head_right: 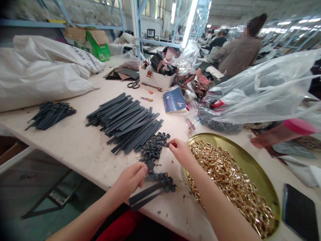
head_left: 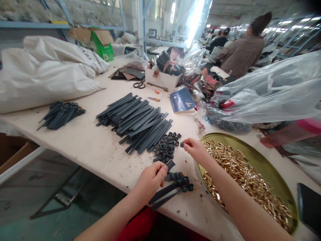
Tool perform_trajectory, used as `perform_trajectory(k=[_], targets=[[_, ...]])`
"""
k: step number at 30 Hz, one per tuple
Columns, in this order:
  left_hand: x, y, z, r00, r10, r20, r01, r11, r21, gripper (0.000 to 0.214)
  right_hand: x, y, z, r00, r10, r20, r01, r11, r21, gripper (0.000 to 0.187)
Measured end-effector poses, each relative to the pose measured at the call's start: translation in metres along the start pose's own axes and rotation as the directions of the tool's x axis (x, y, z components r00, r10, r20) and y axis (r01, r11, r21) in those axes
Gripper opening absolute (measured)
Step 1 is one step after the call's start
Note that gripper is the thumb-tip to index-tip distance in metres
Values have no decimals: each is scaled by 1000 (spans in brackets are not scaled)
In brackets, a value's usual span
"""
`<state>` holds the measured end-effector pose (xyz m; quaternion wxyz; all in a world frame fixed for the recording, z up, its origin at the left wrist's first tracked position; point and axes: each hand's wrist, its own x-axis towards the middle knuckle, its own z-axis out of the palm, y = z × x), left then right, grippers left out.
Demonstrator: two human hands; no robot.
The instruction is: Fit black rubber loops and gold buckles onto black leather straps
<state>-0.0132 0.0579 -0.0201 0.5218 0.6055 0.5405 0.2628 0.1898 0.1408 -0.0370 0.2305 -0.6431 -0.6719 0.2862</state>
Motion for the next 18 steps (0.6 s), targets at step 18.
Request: perform_trajectory(k=[18], targets=[[-44,15,19,988,30,149,-52,988,146,28,-133,-35,7,954,-23,300,-191,724,662,32]])
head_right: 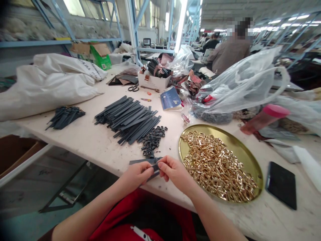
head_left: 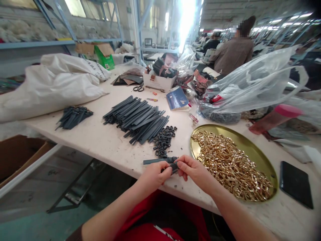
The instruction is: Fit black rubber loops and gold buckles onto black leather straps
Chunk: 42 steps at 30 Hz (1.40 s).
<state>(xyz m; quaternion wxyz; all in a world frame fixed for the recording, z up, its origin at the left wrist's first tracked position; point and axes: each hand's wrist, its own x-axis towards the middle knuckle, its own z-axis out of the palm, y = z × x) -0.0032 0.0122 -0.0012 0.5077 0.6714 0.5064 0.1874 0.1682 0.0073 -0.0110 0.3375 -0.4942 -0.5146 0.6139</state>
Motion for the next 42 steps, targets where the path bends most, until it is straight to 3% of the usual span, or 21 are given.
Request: perform_trajectory(k=[5,8,11,15,18,21,24,28,31,34,37,39,42], targets=[[-8,3,9,999,46,18,-45,998,-54,28,-10,9,8,999,-36,19,36,999,-20,32],[-14,2,13,993,106,-50,-110,990,-89,18,-13,11,14,993,-56,-108,57,998,5,32],[-17,-3,14,994,90,-63,-100,977,-191,19,-17,13,21,975,-77,-209,82,997,14,32],[-17,-9,13,998,48,-50,-60,959,-275,18,-20,15,26,985,-87,-147,113,977,183,41],[-16,-9,12,998,33,-48,-44,963,-266,18,-20,14,27,994,-24,-109,58,944,324,41],[-15,-8,10,999,15,-46,-25,973,-228,20,-20,12,27,996,92,-14,-81,927,365,29],[-14,-10,8,998,-21,-58,12,989,-147,24,-20,14,27,982,174,79,-191,892,409,34],[-9,-13,7,995,-46,-85,46,999,2,23,-20,21,27,970,200,136,-241,832,499,31],[-7,-13,7,994,-50,-95,51,999,6,20,-18,25,28,970,192,146,-241,809,536,28],[-8,-8,8,997,-70,-42,62,983,-175,15,-16,26,28,986,162,42,-160,843,513,28],[-13,-1,9,991,-113,73,133,892,-433,18,-14,22,26,989,74,-129,-22,931,365,27],[-17,2,9,984,-144,108,179,828,-532,21,-15,19,25,966,11,-258,41,979,199,28],[-19,1,11,981,-142,130,191,804,-564,21,-20,18,24,918,-63,-392,58,998,-26,21]])
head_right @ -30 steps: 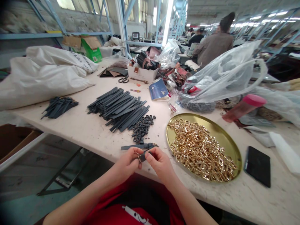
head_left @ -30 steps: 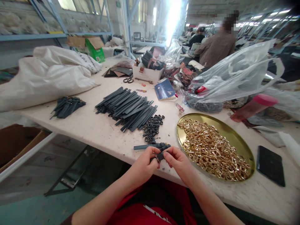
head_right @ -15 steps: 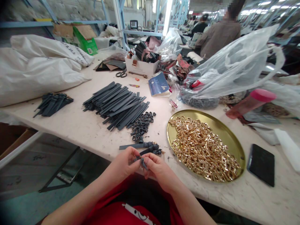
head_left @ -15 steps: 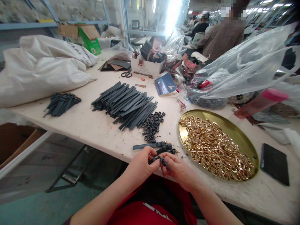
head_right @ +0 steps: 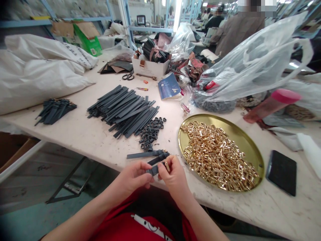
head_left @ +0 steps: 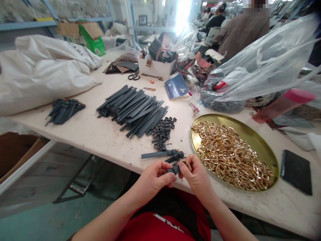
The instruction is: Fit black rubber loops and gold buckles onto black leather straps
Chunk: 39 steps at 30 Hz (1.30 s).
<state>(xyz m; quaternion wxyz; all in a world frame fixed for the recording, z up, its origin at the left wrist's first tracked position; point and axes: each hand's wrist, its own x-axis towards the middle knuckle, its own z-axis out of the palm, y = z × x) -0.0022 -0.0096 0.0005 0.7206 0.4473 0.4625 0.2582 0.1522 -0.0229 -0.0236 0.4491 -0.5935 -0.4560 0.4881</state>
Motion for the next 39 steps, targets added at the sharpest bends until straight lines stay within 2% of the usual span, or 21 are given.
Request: perform_trajectory(k=[2,5,8,12,15,18,21,24,30,32,35,39], targets=[[2,-4,0,1000,-8,22,8,1000,16,20,-5,1,-2,997,-74,15,75,988,-138,15],[3,-10,1,998,-55,32,54,998,28,22,-12,2,-6,970,-181,163,227,915,-333,11],[-1,-12,4,993,-105,50,105,994,20,25,-18,4,-11,939,-192,286,306,845,-438,12],[-10,-9,6,987,-133,88,128,990,57,24,-26,5,-15,917,-178,356,356,769,-531,11],[-14,-11,8,987,-133,88,128,990,67,21,-31,5,-16,906,-156,395,366,756,-543,13],[-14,-14,9,988,-119,94,115,992,46,24,-35,4,-16,901,-122,416,329,816,-476,14],[-16,-14,6,982,-114,150,110,993,35,34,-36,6,-16,910,-115,399,279,880,-384,16],[-18,-12,4,973,-117,202,113,993,31,38,-37,10,-17,912,-99,399,266,882,-389,16],[-16,-18,6,971,-123,207,128,992,-11,40,-41,13,-17,888,-106,448,279,898,-340,17],[-14,-19,3,960,-139,244,132,990,48,35,-41,16,-16,895,-129,428,281,907,-313,18],[-13,-16,-3,933,-224,280,158,958,239,19,-39,21,-14,915,-179,362,308,889,-340,19],[-13,-9,-4,943,-235,236,137,919,369,24,-37,19,-16,909,-186,373,341,846,-410,19]])
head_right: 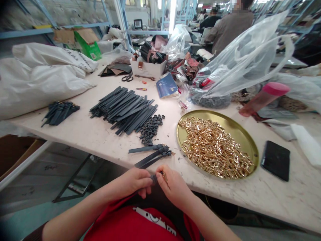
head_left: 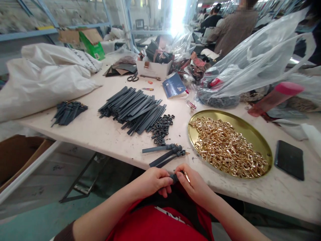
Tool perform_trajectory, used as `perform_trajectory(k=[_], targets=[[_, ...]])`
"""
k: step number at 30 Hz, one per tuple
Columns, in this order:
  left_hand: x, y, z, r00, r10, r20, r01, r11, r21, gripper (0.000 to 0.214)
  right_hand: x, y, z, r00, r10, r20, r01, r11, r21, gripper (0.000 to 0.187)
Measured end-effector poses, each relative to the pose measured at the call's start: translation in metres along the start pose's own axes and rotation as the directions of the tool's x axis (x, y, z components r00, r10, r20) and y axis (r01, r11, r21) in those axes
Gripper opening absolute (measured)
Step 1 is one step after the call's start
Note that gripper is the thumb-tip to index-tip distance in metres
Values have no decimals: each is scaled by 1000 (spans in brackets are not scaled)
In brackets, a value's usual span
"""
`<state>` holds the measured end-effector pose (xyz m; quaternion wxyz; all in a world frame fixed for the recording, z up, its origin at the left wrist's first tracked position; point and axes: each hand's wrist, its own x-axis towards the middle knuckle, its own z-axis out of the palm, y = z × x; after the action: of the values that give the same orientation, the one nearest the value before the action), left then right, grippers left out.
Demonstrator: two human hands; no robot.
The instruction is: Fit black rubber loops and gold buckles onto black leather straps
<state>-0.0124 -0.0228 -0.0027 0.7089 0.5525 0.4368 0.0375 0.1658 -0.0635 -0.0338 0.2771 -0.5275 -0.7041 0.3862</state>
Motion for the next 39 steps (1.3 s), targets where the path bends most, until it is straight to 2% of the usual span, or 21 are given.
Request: perform_trajectory(k=[4,7,10,12,14,17,20,23,28,31,33,35,36,37,38,39], targets=[[3,3,4,1000,3,-25,-3,1000,21,23,1,0,-5,1000,-12,11,12,998,-55,17],[7,2,8,999,-4,-38,4,1000,-11,24,0,2,-3,1000,-10,-8,10,999,-34,15],[8,2,10,997,15,-72,-14,1000,24,27,-2,3,5,995,48,-86,-36,990,134,18],[7,5,10,996,42,-81,-31,991,133,26,-3,2,11,979,128,-159,-84,962,259,20],[7,8,9,994,66,-82,-45,969,244,25,-4,0,15,962,166,-216,-98,950,296,21],[6,12,10,992,89,-94,-57,952,300,25,-4,-1,15,967,83,-241,-31,977,211,19],[3,16,11,990,94,-102,-63,961,269,25,-3,-1,10,974,-12,-226,38,993,111,18],[-5,21,8,995,85,-60,-68,967,245,26,-2,-2,6,977,-68,-201,77,996,40,17],[-16,25,7,991,115,-74,-95,969,229,28,-3,-7,11,979,-71,-190,88,993,84,21],[-10,25,8,979,171,-107,-140,958,251,27,2,-9,11,979,-88,-182,107,989,98,22],[-1,27,3,970,221,-105,-174,925,337,28,12,-8,5,977,-98,-190,110,992,54,22],[12,32,-13,942,307,-135,-202,840,503,29,30,-4,-5,967,-106,-233,101,994,-36,22],[18,34,-26,915,358,-185,-177,770,613,29,40,0,-9,958,-116,-262,94,991,-94,21],[25,36,-42,870,416,-264,-114,692,713,27,51,4,-13,947,-130,-294,86,984,-158,20],[31,38,-59,811,453,-369,8,623,782,25,62,9,-16,935,-146,-324,76,972,-221,19],[37,38,-76,734,459,-500,186,572,799,24,71,14,-17,926,-162,-342,65,959,-277,19]])
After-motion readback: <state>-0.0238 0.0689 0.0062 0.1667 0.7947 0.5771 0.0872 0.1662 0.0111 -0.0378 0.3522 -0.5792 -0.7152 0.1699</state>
